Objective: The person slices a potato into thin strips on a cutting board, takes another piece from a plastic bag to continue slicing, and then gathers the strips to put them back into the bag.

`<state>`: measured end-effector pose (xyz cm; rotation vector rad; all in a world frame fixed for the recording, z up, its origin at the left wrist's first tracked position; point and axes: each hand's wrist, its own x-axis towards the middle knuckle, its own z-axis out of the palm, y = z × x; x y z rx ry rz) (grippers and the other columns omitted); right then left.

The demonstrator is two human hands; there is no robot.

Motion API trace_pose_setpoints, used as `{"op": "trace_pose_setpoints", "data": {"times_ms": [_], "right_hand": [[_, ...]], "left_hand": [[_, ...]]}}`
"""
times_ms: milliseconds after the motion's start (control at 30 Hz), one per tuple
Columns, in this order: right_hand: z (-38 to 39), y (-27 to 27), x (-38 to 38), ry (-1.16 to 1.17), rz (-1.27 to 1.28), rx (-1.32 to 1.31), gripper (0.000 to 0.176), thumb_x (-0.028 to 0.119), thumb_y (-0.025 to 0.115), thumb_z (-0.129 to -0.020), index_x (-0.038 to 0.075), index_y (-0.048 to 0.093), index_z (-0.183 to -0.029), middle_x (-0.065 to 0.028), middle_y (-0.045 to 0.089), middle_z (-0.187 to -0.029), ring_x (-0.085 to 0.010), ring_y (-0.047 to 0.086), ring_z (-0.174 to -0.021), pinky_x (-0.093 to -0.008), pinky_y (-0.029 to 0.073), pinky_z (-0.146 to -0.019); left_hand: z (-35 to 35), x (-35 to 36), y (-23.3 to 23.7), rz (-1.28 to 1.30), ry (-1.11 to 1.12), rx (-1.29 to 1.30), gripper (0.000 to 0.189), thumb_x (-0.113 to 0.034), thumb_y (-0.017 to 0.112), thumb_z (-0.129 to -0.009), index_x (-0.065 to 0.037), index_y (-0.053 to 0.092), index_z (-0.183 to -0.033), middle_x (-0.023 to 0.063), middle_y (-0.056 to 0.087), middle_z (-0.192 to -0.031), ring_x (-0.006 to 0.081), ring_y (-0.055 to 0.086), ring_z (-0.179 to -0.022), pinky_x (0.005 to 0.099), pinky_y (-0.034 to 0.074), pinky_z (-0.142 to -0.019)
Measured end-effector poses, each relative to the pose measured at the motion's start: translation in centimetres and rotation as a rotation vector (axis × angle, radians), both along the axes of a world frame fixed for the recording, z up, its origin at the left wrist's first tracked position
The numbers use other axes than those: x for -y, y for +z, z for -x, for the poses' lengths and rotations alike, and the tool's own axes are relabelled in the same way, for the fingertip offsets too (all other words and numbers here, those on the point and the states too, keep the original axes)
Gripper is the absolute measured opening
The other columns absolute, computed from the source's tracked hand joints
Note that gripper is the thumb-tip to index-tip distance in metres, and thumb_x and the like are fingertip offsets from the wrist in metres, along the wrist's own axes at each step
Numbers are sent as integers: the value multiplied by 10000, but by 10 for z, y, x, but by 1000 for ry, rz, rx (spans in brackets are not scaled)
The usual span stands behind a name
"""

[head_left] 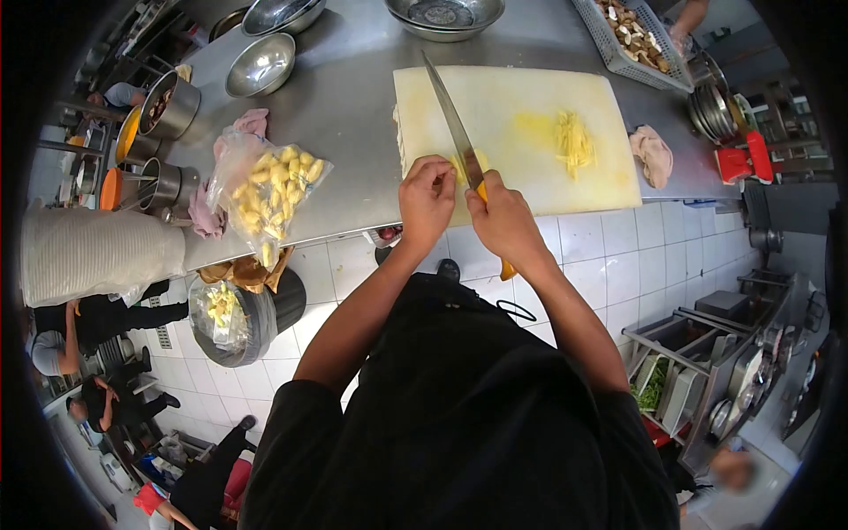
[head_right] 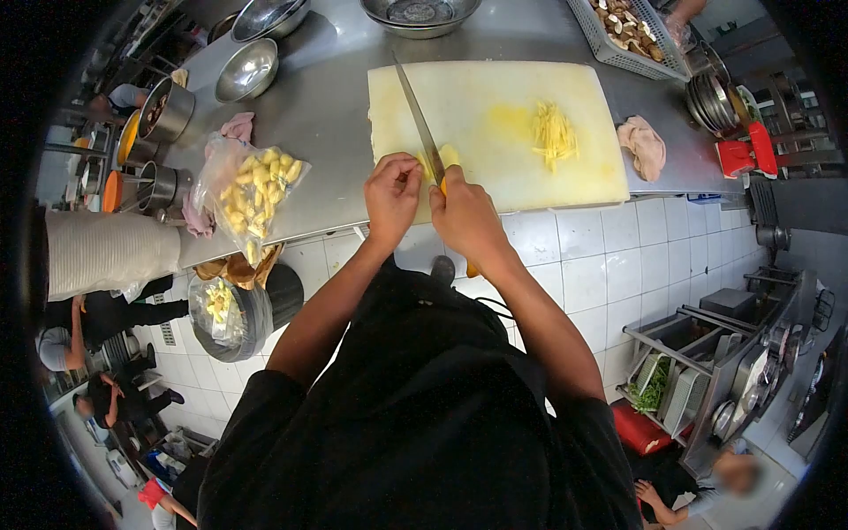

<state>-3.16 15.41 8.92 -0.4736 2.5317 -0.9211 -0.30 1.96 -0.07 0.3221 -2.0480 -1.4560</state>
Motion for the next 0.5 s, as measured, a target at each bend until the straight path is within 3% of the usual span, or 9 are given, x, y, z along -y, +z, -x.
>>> {"op": "trace_pose_setpoints", "data": {"times_ms": [333, 433, 500], "right_hand": [[-9, 13, 1, 23, -12, 20, 271, 200, 536, -1023, -59, 477, -1075, -358, 667, -836, -547, 659, -865, -597, 512, -816], [-8, 12, 1, 24, -21, 27, 265, 195, 534, -1023, -59, 478, -1076, -358, 668, -835, -548, 659, -863, -596, 515, -819], [-8, 11, 1, 23, -24, 27, 264, 194, 532, -1023, -59, 479, -1076, -357, 667, -834, -549, 659, -860, -597, 515, -819]], "left_hand": [[1, -1, 2, -21, 1, 5, 26, 33, 700, -889, 49, 680, -895, 133, 703, -962, 256, 713, -740, 328, 591, -675], [2, 1, -2, 9, -9, -5, 51, 8, 712, -909, 47, 717, -942, 116, 719, -1008, 186, 709, -736, 286, 579, -640], [1, 1, -3, 13, -10, -2, 50, 12, 709, -910, 45, 719, -945, 116, 719, -1010, 186, 708, -741, 285, 577, -642]]}}
